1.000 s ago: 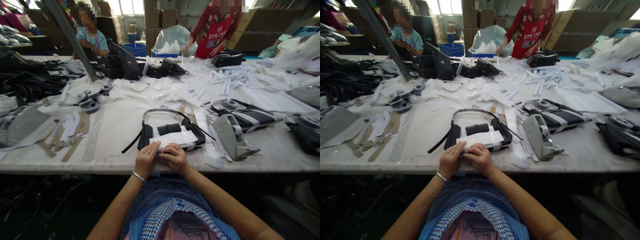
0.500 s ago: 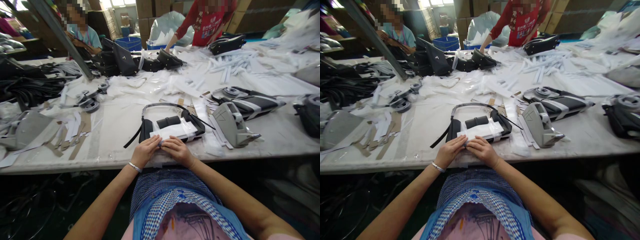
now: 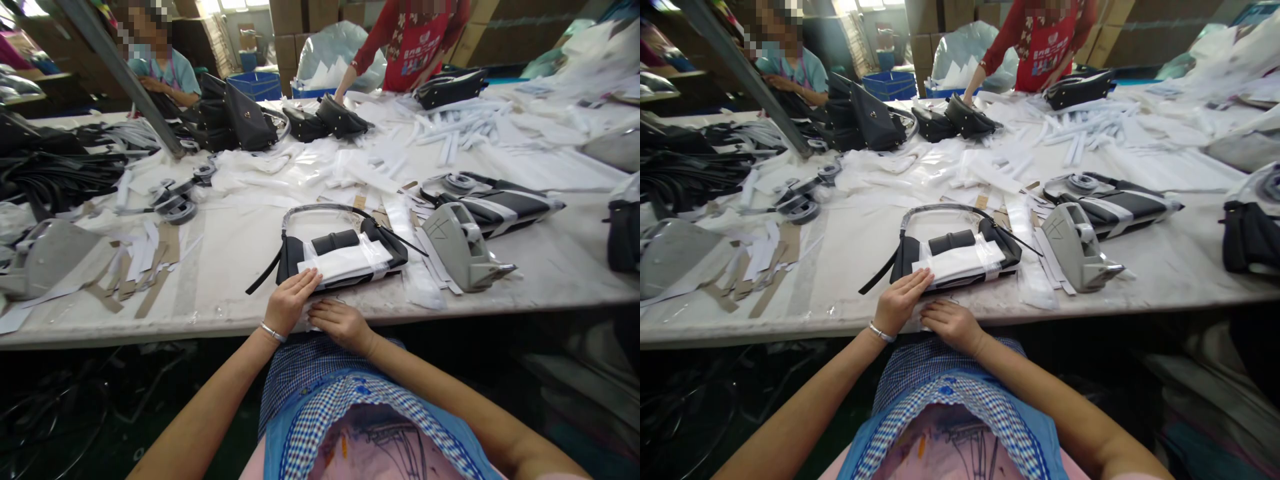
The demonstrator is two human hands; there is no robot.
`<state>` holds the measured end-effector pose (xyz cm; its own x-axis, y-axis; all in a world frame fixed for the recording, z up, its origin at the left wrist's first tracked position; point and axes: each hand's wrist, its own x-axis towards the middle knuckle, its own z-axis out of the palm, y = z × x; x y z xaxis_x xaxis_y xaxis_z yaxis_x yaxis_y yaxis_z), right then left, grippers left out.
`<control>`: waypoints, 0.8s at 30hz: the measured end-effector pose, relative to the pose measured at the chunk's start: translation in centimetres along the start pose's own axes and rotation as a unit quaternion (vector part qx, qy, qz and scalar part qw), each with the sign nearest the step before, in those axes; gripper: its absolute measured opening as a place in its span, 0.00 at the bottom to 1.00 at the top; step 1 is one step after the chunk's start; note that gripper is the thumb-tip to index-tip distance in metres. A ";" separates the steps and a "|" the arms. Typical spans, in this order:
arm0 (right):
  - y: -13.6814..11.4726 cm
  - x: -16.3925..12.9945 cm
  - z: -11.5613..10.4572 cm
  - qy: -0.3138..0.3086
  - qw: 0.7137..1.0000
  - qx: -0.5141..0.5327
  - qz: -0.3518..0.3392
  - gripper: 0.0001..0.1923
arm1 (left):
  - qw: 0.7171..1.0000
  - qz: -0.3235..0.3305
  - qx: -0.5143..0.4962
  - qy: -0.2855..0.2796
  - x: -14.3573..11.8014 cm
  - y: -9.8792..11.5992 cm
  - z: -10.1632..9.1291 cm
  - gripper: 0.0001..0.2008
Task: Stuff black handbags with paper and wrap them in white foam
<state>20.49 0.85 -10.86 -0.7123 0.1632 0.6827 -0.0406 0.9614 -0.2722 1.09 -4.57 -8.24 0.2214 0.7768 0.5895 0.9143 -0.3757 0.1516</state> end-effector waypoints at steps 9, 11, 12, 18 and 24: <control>-3.3 -2.1 -2.5 0.018 0.993 0.086 0.075 0.14 | 1.000 -0.019 0.017 0.013 -0.3 0.3 0.7 0.27; -3.8 -2.0 -2.9 0.023 0.993 0.089 0.078 0.13 | 0.999 -0.019 0.023 0.014 -0.3 0.4 0.8 0.27; -4.1 -1.7 -3.0 0.025 0.993 0.088 0.079 0.13 | 0.999 -0.018 0.025 0.013 -0.3 0.4 0.8 0.27; -4.2 1.6 -5.5 0.032 0.992 0.088 0.082 0.12 | 0.999 -0.011 0.035 0.011 -0.2 0.4 0.7 0.26; -0.5 6.8 -7.7 0.021 0.991 0.085 0.101 0.11 | 0.997 -0.046 0.066 0.023 -0.2 1.4 0.9 0.23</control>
<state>21.06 3.16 -0.85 -0.6883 0.3611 0.6292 -0.0196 0.8577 -0.5137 2.67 -4.82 -8.87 0.1218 0.7803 0.6134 0.9672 -0.2320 0.1031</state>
